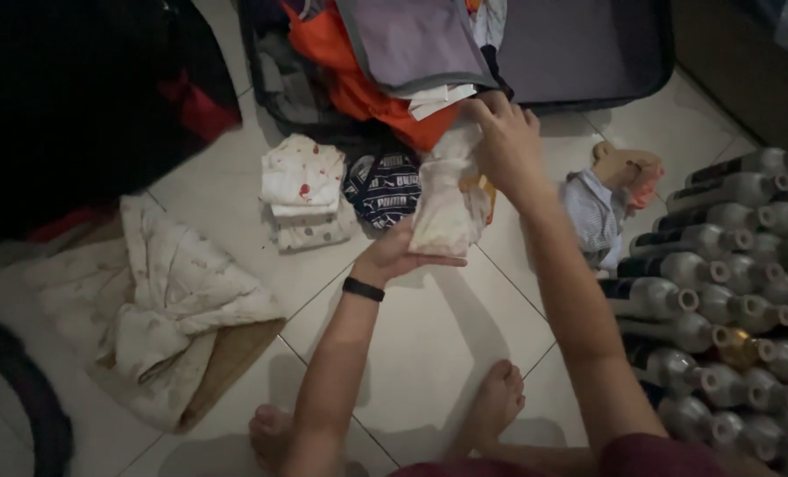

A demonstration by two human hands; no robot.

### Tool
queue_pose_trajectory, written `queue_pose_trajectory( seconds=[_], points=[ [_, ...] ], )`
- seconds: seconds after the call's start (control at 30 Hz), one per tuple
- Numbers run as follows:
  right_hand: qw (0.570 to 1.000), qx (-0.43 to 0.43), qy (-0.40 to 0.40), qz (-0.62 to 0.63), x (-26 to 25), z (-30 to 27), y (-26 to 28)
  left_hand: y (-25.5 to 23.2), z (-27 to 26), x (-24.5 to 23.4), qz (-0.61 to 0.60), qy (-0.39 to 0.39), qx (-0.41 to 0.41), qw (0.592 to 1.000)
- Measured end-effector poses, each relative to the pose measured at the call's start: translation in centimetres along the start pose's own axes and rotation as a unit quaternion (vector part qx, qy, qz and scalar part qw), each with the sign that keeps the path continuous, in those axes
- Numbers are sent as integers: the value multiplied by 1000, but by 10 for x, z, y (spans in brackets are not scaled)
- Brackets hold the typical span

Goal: Organizing and packing baby clothes and items into a suitcase on the floor.

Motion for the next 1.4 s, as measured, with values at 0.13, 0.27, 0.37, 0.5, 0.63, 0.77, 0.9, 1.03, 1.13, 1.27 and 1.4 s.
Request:
queue_pose_trajectory(
  seconds=[0.13,0.27,0.37,0.5,0.63,0.77,0.9,1.03,1.13,1.27,1.4],
  points=[
    [981,85,121,122,12,-7,-6,16,-7,-13,-29,-70,-59,995],
    [982,17,53,182,-7,-18,-5,31,-7,-47,121,-163,-94,975],
    [977,79,118,160,-45,-19,7,26,-8,-63,405,-249,-27,880],
    [979,120,147,72,-9,-18,-19,6,-10,-34,404,-273,-134,863],
    [997,44,36,57,55,-50,-47,25,-12,-35,194,-211,-197,938],
    [911,44,156,378,63,-79,-15,39,-11,-28,116,-206,-169,957],
    [747,319,334,477,86,-103,-7,28,-16,-6,204,-203,-161,944],
    [704,430,227,518,70,-112,-5,13,-24,8,142,-123,-160,969],
    [686,588,147,402,114,-182,-34,2,-31,44,-9,-87,-134,987],
    [500,494,209,680,131,-211,-54,24,-22,31,-26,-43,-136,989],
    [539,360,99,755,52,-101,-2,50,-22,5,-69,4,-180,981]
  ],
)
Point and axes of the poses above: each hand's wrist, its own z-axis towards the middle knuckle, its own x-axis out of the palm, y = z × x, the point moved 3 cm from there along z, towards the middle knuckle, and after that the axes turned 13 degrees about -y, right-handed, at the moved point
